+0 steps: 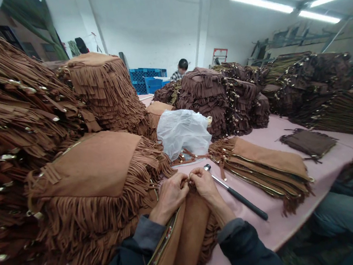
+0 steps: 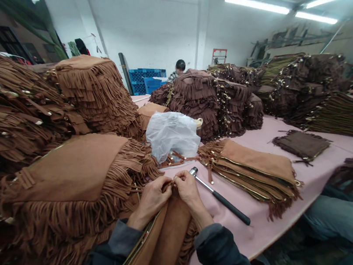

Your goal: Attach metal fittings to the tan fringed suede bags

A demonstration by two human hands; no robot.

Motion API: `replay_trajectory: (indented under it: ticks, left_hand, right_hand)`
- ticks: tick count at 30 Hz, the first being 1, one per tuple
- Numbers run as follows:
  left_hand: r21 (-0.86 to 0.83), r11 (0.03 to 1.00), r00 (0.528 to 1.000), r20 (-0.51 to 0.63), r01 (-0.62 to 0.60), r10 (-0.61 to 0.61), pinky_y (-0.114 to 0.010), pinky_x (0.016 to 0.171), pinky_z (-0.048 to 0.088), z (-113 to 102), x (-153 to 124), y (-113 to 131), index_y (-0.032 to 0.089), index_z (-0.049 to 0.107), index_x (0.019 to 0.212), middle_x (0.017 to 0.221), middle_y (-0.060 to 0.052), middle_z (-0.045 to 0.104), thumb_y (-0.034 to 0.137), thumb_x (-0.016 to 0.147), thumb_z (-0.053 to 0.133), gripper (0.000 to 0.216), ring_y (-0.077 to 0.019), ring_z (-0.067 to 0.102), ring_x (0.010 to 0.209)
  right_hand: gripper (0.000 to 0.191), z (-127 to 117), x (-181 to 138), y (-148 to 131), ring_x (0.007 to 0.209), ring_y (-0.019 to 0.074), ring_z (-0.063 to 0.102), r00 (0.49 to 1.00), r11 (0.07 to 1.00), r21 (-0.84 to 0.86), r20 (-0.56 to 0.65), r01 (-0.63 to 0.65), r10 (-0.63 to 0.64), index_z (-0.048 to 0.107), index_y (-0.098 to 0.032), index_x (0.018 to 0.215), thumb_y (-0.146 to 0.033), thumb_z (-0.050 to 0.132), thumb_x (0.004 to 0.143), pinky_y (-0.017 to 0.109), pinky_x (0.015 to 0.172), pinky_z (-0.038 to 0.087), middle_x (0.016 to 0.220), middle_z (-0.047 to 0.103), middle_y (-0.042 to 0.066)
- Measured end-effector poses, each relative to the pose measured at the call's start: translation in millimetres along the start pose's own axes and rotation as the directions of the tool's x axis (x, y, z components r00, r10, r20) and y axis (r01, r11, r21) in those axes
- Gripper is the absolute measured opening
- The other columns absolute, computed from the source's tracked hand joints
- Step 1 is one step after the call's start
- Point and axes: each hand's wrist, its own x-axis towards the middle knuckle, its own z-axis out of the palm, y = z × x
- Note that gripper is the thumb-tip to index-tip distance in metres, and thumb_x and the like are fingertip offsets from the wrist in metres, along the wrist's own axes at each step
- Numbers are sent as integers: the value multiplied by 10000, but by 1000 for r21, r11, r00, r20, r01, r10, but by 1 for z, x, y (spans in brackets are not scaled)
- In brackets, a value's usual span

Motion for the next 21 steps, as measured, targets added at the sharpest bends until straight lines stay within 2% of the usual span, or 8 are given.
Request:
replay_trajectory:
  ticks: [3, 5, 8, 10, 12, 14, 17, 21]
  left_hand:
    - [92, 995, 999, 19, 28, -29, -249, 756, 450, 6, 1, -5, 232, 704, 974, 926, -32, 731, 192, 831, 538, 222, -184, 673, 853]
    - [103, 994, 999, 38, 22, -26, -255, 751, 449, 9, 2, -8, 224, 710, 949, 929, -42, 732, 204, 829, 543, 207, -191, 673, 854]
    - [85, 996, 999, 42, 18, -22, -265, 739, 450, 12, 3, -12, 207, 716, 913, 914, -53, 731, 207, 814, 551, 193, -197, 667, 839]
    - [32, 999, 999, 36, 38, -39, -268, 732, 453, 12, 3, -13, 201, 716, 918, 890, -47, 731, 201, 799, 559, 197, -194, 664, 819]
    - [-79, 995, 998, 21, 65, -63, -267, 731, 463, 9, 3, -14, 195, 715, 943, 863, -34, 728, 201, 797, 561, 212, -182, 660, 792]
    - [-253, 965, 997, -8, 69, -73, -267, 740, 482, 5, 4, -15, 181, 718, 960, 850, -29, 728, 222, 812, 564, 218, -174, 658, 778]
    - [-548, 836, 994, -71, 33, -85, -282, 820, 514, -2, 3, -10, 161, 731, 1007, 960, -57, 747, 299, 840, 597, 255, -184, 673, 873]
    - [-750, 661, 969, -140, 32, -206, -285, 828, 539, -15, -8, 25, 145, 729, 1056, 1027, -85, 755, 362, 833, 658, 319, -190, 691, 897]
  right_hand:
    - [165, -7, -7, -3, 756, 198, 603, 990, 973, -186, -17, 137, -143, 633, -184, 850, -327, 597, 778, 303, 731, 471, 795, 656, 33]
    - [180, -21, -13, -6, 876, 227, 598, 950, 871, -431, -84, 236, -299, 655, -195, 899, -315, 531, 846, 338, 825, 455, 899, 660, 63]
    - [239, -54, -25, -5, 1000, 274, 554, 885, 641, -744, -154, 189, -440, 675, -210, 1024, -291, 495, 890, 387, 892, 422, 1017, 641, 104]
    - [251, -75, -32, 0, 1022, 297, 535, 890, 514, -847, -124, 136, -439, 683, -213, 1062, -278, 511, 891, 407, 901, 413, 1031, 637, 122]
    - [246, -87, -40, 5, 1049, 307, 527, 895, 461, -875, -78, 149, -438, 689, -203, 1057, -279, 513, 903, 421, 918, 411, 1046, 641, 134]
    - [266, -86, -46, 7, 1090, 294, 529, 883, 500, -833, -30, 237, -468, 679, -196, 1082, -296, 477, 941, 420, 952, 412, 1100, 645, 132]
    - [304, -63, -56, 1, 1080, 246, 569, 890, 635, -661, 113, 400, -442, 642, -206, 1180, -306, 435, 981, 377, 956, 441, 1141, 661, 100]
    - [257, -17, -71, -13, 982, 238, 601, 901, 764, -481, 285, 429, -326, 663, -234, 1135, -286, 471, 974, 355, 895, 472, 1013, 690, 65]
